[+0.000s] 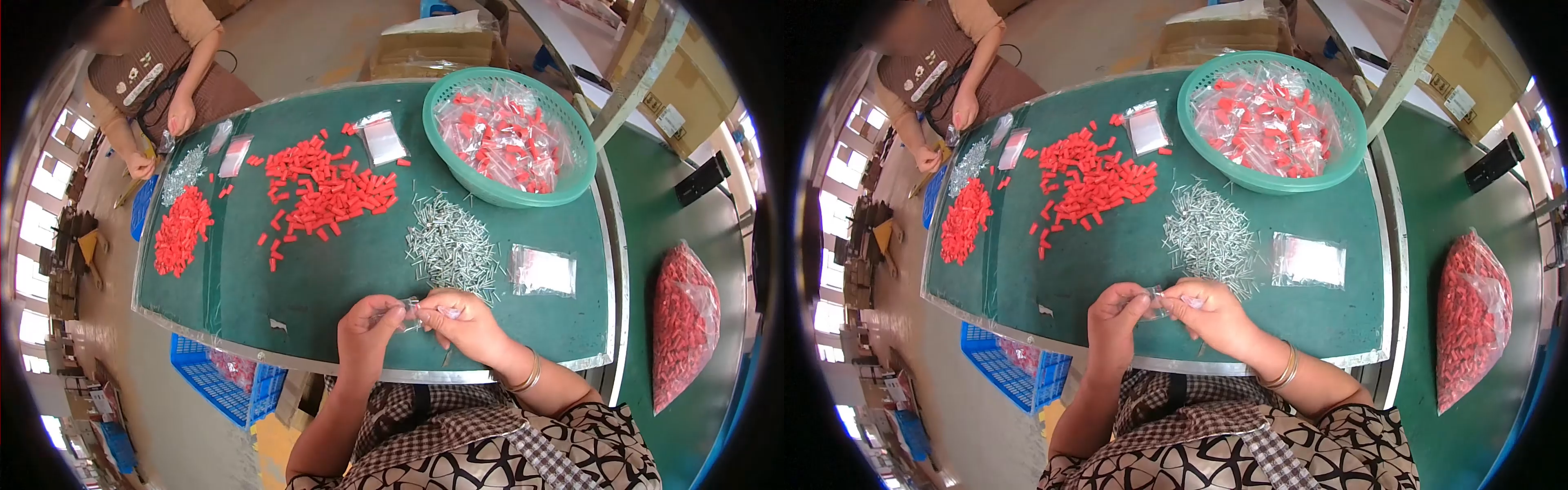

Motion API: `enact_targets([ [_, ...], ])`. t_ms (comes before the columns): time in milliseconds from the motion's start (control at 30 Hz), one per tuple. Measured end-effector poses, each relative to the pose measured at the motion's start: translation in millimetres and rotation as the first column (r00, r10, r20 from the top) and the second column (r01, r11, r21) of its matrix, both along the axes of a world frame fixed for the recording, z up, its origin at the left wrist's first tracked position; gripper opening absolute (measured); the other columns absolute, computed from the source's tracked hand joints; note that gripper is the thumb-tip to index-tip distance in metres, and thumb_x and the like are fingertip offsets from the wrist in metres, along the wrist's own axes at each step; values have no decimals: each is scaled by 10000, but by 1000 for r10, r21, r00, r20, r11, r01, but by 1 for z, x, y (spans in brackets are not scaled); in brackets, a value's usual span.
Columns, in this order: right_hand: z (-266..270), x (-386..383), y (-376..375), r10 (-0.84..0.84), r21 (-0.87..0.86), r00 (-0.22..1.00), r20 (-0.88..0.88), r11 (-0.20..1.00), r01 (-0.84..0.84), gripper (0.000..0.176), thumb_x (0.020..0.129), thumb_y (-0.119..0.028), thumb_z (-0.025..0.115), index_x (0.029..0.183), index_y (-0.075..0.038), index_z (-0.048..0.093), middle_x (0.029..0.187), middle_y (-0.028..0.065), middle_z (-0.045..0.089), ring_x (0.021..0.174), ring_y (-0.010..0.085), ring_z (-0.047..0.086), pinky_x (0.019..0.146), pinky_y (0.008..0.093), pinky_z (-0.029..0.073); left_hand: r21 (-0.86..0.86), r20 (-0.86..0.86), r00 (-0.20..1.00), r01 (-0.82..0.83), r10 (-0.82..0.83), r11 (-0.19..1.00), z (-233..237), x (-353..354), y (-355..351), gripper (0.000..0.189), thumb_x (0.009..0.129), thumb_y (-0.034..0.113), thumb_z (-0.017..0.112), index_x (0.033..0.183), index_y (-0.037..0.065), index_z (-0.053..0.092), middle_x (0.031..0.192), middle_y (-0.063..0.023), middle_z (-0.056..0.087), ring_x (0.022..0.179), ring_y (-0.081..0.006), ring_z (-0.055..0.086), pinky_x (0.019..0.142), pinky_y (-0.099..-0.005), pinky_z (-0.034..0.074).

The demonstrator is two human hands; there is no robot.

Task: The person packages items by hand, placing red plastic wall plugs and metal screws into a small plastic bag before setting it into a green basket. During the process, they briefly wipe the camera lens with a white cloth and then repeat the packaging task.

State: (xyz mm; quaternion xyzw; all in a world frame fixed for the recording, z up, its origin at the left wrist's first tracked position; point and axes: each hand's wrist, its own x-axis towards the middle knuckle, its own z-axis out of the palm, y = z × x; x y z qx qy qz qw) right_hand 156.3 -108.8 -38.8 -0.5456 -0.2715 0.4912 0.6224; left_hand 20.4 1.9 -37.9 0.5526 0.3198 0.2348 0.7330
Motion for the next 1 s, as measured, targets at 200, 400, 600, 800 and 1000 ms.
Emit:
enact_targets([
  [200,0,1,-6,-20,-54,1000,15,998,20,95,898,-101,654,886,-12,685,745,18,621,549,53,530,471,203,438,33,-26,1000,-6,7,999,1,6,-3,77,886,23,610,951,-17,624,867,-57,662,767,-107,602,712,-246,489],
  [400,0,-2,-1,-54,-51,991,118,997,60,41,848,-27,699,840,-3,667,747,27,615,564,56,551,475,203,455,44,-37,999,-6,7,999,-2,1,2,66,882,38,650,936,0,647,838,-4,648,748,-54,575,676,-205,473],
  [600,-5,-5,-1,-96,32,983,159,995,93,50,860,-51,694,845,-10,671,719,19,604,559,61,559,470,210,460,83,-33,999,-19,22,996,-3,4,-1,73,876,43,661,936,4,646,837,6,642,735,-54,569,660,-201,469],
  [800,0,2,-2,-23,-67,999,-36,998,21,64,871,-69,679,874,-5,681,729,25,625,553,65,558,467,215,449,106,-85,995,-33,42,994,-1,3,0,69,875,-7,635,943,0,630,852,-14,639,745,-72,576,680,-212,475],
  [1000,-3,-4,0,-114,14,990,85,993,113,80,855,-68,694,808,-14,660,727,14,608,564,73,562,486,209,453,940,-8,948,-101,317,326,5,12,1,193,802,5,691,985,17,631,834,-71,647,767,-181,605,692,-291,480],
])
